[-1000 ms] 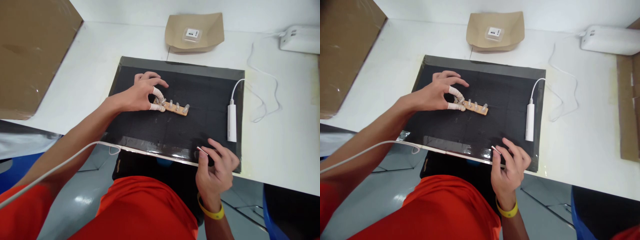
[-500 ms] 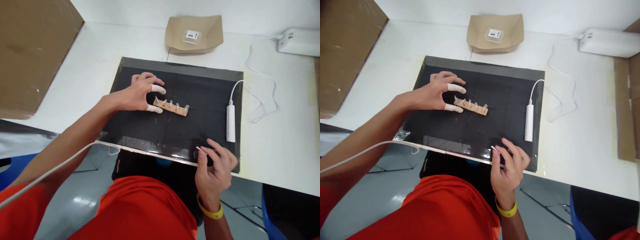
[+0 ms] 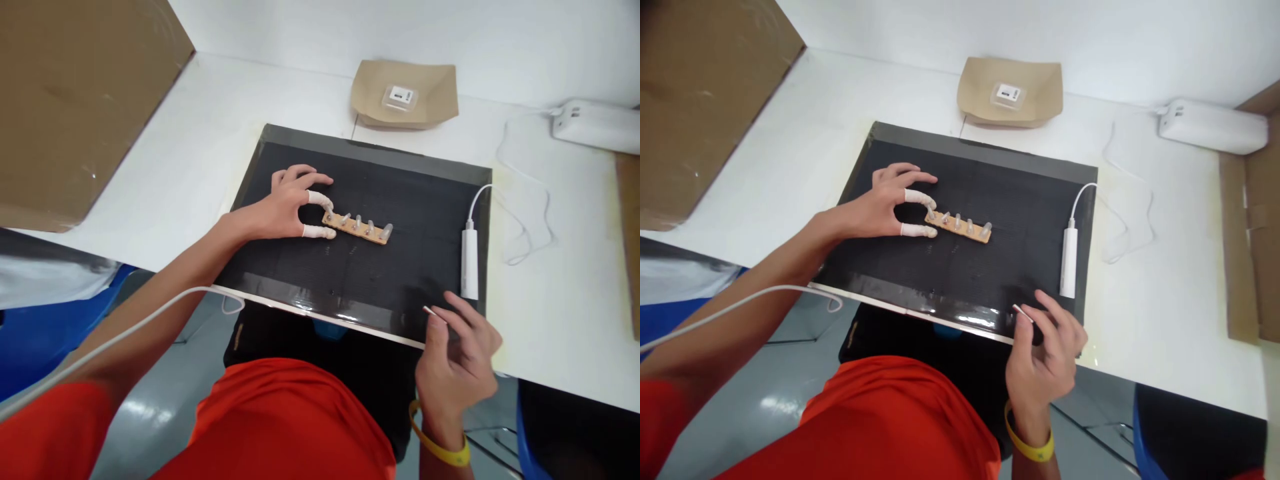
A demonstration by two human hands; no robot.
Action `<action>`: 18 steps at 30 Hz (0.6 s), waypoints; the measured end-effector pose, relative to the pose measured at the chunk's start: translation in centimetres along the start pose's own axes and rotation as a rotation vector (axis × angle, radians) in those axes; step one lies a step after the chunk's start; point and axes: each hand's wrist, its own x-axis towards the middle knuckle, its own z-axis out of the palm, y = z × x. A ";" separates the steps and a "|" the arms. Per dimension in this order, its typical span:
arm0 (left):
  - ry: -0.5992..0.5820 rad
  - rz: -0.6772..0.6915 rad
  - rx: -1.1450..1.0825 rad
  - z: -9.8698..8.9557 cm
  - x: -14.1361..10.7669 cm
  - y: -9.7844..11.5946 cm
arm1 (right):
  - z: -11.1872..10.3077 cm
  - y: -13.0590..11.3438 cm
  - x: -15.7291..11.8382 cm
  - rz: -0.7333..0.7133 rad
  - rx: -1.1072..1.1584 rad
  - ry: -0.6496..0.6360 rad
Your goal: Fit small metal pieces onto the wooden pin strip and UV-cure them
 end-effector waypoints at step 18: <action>0.163 0.037 0.117 2.3 -1.8 0.7 | 10.8 1.2 15.8 0.047 0.399 -0.163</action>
